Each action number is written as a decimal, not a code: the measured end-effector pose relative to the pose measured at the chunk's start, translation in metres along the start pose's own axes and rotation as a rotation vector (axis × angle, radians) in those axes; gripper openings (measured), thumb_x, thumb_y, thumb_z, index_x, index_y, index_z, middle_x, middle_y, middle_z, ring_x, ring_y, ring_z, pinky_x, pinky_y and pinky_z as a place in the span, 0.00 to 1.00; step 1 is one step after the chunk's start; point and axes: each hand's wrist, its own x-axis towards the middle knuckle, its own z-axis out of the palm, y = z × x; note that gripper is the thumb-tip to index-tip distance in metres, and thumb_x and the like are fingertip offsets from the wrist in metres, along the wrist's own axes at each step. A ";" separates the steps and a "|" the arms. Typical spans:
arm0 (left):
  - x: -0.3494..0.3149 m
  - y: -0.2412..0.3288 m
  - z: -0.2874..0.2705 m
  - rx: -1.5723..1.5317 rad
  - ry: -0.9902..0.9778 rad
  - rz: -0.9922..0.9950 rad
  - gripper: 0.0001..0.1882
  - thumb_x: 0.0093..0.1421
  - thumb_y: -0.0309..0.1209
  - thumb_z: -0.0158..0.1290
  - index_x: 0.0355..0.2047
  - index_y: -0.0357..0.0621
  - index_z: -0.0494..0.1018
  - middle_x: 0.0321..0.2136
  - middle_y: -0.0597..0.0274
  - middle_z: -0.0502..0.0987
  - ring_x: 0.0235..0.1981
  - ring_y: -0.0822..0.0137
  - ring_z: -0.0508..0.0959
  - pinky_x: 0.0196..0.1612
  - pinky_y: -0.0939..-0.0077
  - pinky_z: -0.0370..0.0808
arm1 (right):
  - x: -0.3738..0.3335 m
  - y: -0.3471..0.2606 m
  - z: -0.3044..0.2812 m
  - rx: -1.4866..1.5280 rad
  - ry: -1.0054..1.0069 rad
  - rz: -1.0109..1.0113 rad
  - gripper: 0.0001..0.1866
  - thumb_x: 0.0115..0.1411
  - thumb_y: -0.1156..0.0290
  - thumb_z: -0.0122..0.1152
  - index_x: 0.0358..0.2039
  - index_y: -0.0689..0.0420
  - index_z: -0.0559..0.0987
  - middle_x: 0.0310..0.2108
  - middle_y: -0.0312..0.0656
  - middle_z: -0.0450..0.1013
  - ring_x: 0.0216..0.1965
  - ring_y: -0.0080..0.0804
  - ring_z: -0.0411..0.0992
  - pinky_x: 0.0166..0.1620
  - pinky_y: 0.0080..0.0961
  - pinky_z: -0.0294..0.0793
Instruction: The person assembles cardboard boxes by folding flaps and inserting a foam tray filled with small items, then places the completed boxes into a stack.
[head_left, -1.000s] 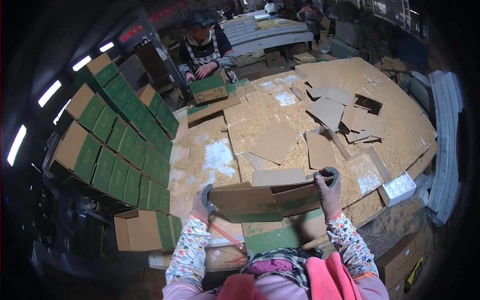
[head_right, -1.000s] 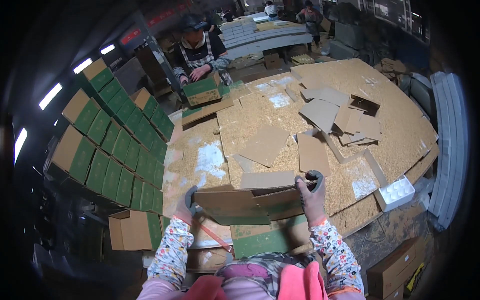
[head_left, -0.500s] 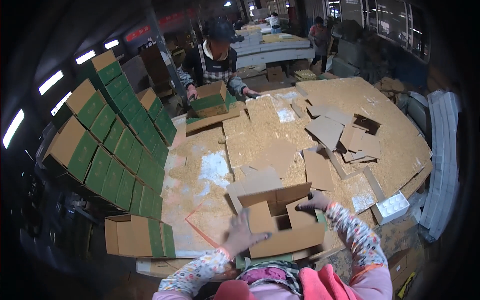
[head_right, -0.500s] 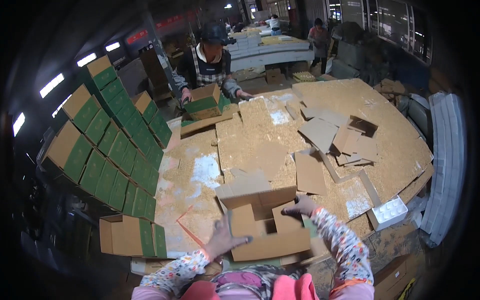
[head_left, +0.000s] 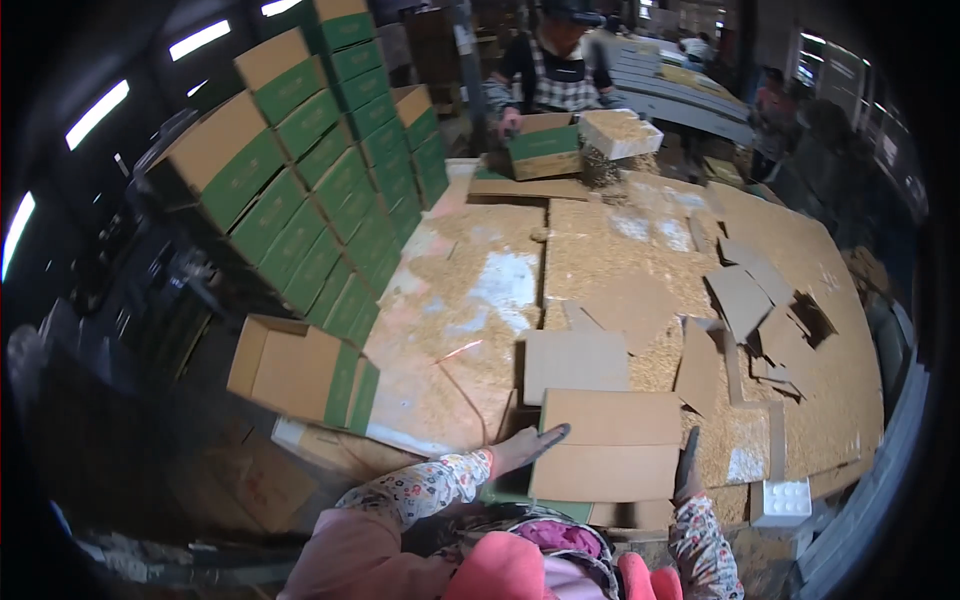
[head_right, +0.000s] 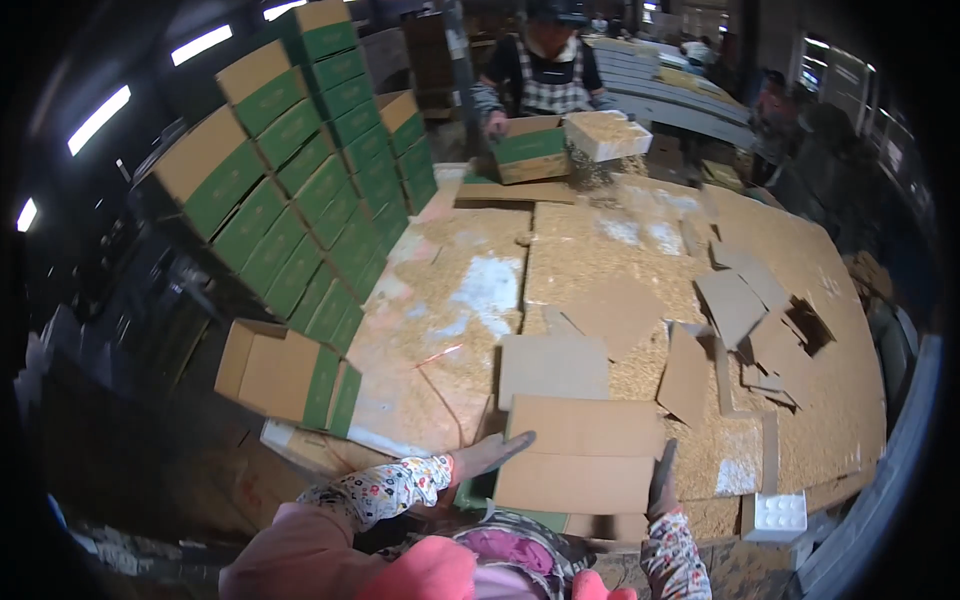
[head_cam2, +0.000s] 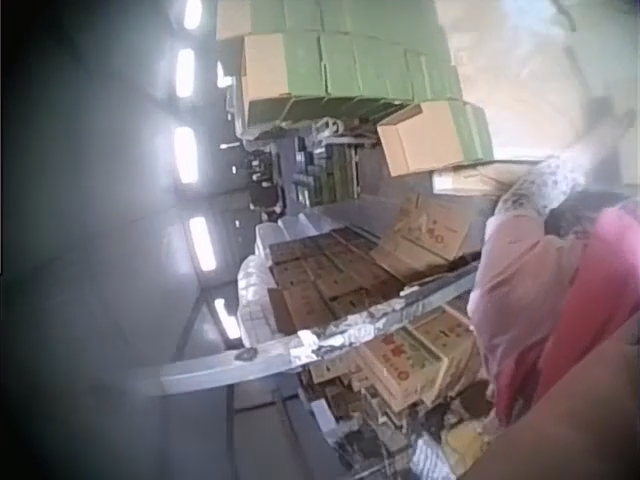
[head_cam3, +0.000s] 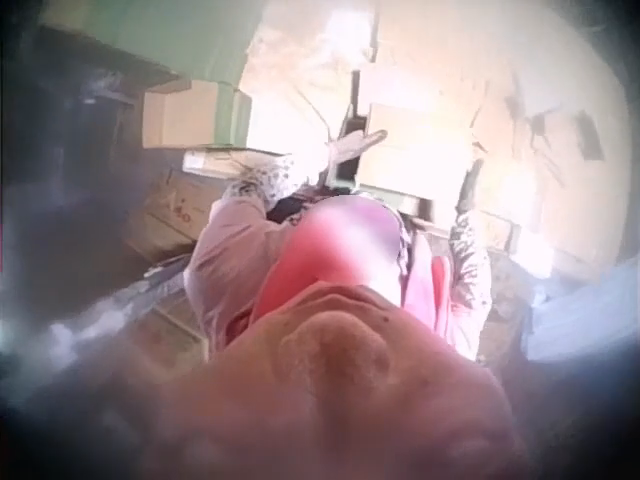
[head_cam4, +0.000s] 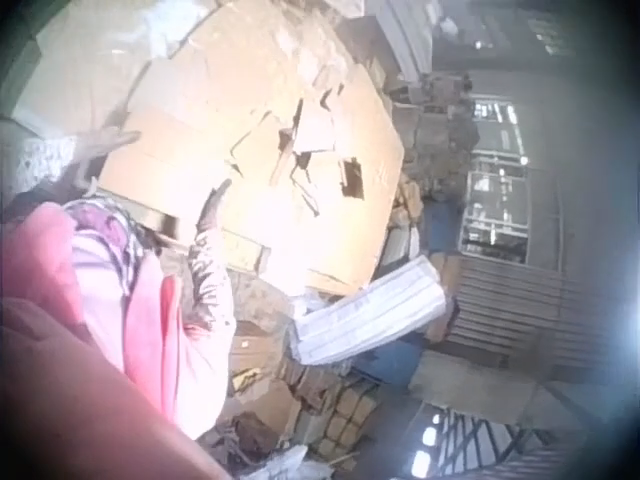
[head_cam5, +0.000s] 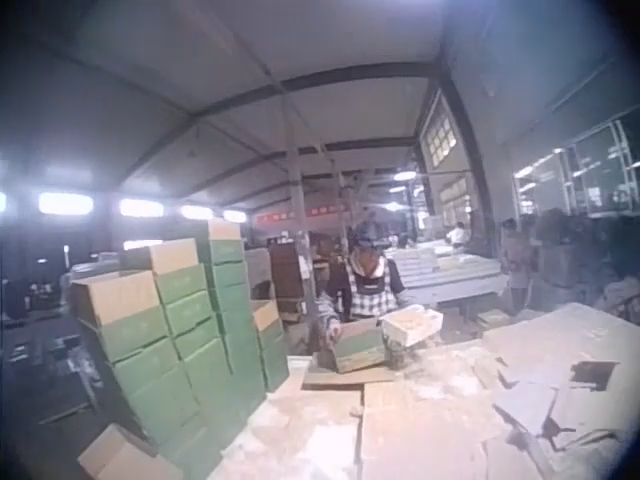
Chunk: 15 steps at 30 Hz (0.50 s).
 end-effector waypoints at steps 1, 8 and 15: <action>0.001 -0.018 -0.021 -0.573 -0.162 -0.202 0.39 0.61 0.39 0.49 0.63 0.29 0.46 0.64 0.47 0.49 0.65 0.55 0.51 0.65 0.63 0.54 | -0.026 -0.036 0.028 -0.020 -0.084 0.017 0.52 0.54 0.25 0.33 0.62 0.60 0.59 0.58 0.51 0.62 0.56 0.49 0.64 0.58 0.44 0.62; -0.045 -0.024 0.009 -1.698 -0.357 -0.489 0.35 0.52 0.34 0.56 0.58 0.34 0.58 0.58 0.42 0.58 0.58 0.48 0.60 0.64 0.61 0.54 | -0.003 -0.039 0.063 -1.105 0.152 -0.291 0.39 0.57 0.57 0.57 0.63 0.60 0.54 0.53 0.59 0.66 0.53 0.53 0.67 0.53 0.40 0.68; 0.078 -0.058 0.050 -1.830 -0.422 -1.259 0.31 0.54 0.21 0.47 0.59 0.32 0.53 0.57 0.43 0.60 0.61 0.51 0.58 0.63 0.66 0.53 | 0.029 -0.020 0.055 -1.533 -0.063 -0.899 0.35 0.59 0.54 0.56 0.59 0.64 0.61 0.50 0.56 0.69 0.54 0.49 0.65 0.56 0.34 0.65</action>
